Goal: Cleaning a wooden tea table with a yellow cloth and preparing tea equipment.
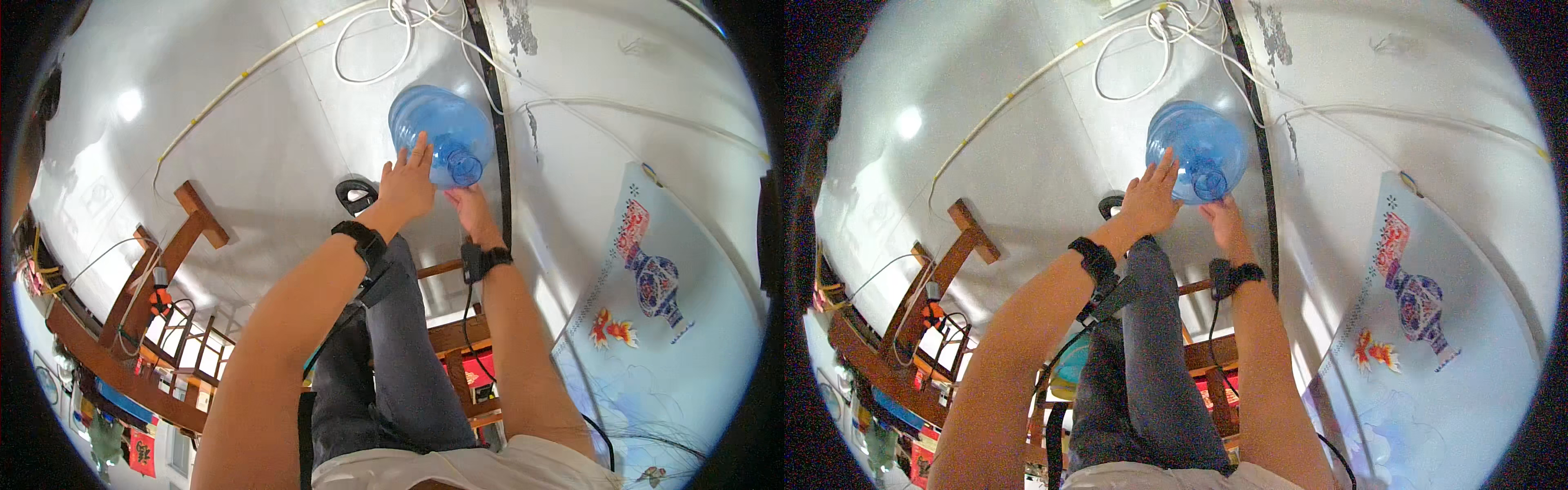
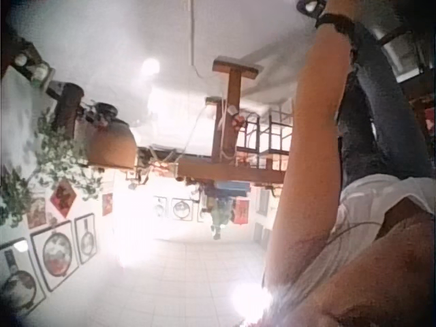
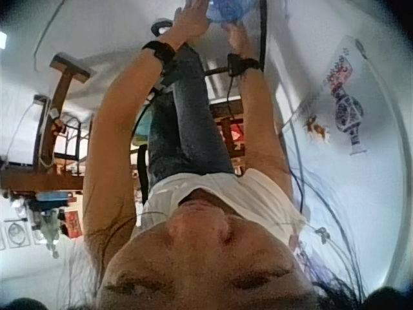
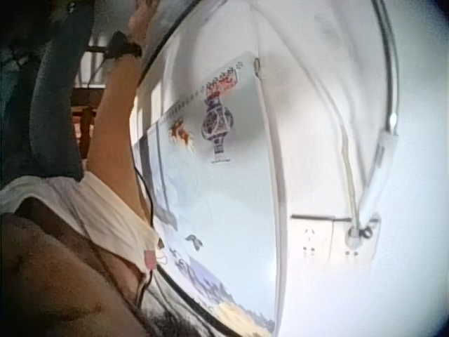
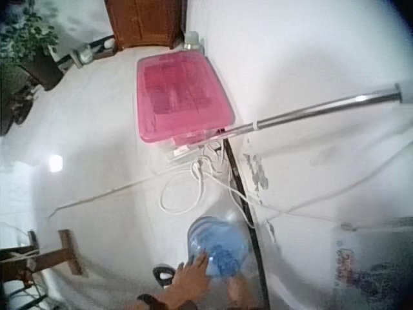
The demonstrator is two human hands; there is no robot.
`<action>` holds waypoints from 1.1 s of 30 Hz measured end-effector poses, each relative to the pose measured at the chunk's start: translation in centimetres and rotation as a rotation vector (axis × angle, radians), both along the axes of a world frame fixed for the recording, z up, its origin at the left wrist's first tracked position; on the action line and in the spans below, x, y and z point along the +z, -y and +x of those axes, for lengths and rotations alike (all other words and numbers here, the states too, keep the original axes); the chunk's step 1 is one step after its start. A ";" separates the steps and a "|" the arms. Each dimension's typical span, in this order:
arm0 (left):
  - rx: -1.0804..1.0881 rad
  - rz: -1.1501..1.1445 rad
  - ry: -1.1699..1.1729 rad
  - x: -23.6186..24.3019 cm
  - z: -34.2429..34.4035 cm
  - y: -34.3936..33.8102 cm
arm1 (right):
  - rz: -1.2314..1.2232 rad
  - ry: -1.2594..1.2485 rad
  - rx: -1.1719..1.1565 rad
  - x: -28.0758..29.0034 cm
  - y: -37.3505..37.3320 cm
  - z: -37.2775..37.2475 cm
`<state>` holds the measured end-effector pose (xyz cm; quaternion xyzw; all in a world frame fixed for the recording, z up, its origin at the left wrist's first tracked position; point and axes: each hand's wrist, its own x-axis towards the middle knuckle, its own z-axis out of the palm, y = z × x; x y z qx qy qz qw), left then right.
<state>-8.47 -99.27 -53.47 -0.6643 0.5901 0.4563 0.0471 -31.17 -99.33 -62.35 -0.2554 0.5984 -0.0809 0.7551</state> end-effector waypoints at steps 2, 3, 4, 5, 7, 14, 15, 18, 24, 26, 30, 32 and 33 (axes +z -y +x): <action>0.116 0.238 -0.136 0.8 1.9 0.0 | 0.040 0.006 -0.101 3.2 -1.5 2.9; 0.133 0.226 -0.125 1.8 1.8 0.2 | 0.031 0.020 -0.084 4.5 -1.7 2.4; 0.152 0.208 -0.182 3.1 1.2 0.4 | 0.023 -0.006 -0.098 5.6 -1.8 1.0; 0.171 0.188 -0.227 4.4 1.1 0.3 | 0.016 -0.020 -0.111 6.7 -1.8 0.3; 0.261 -0.006 -0.201 7.7 2.3 -3.0 | 0.029 -0.009 -0.003 10.6 -2.0 2.2; 0.739 -0.012 -0.087 20.6 8.4 -15.1 | -0.052 -0.137 0.459 20.3 -3.6 4.8; 0.794 -0.014 -0.025 22.6 9.9 -17.5 | -0.059 -0.108 0.504 21.9 -4.1 6.8; 0.975 -0.064 -0.073 26.3 12.2 -24.5 | -0.143 0.002 0.672 25.8 -5.3 10.0; 1.219 -0.212 -0.086 33.4 14.8 -38.6 | -0.251 0.066 0.938 31.1 -9.1 18.0; 1.244 -0.338 -0.089 36.1 14.9 -44.3 | -0.437 0.039 1.123 33.7 -12.0 21.7; 1.414 -0.443 0.036 42.0 12.5 -56.6 | -0.387 0.119 1.381 40.3 -20.4 29.8; 1.570 -0.516 0.034 43.4 10.3 -62.4 | -0.416 0.162 1.475 43.2 -25.4 32.9; 1.665 -0.444 -0.026 44.4 9.3 -65.2 | -0.416 0.191 1.504 44.9 -28.1 34.1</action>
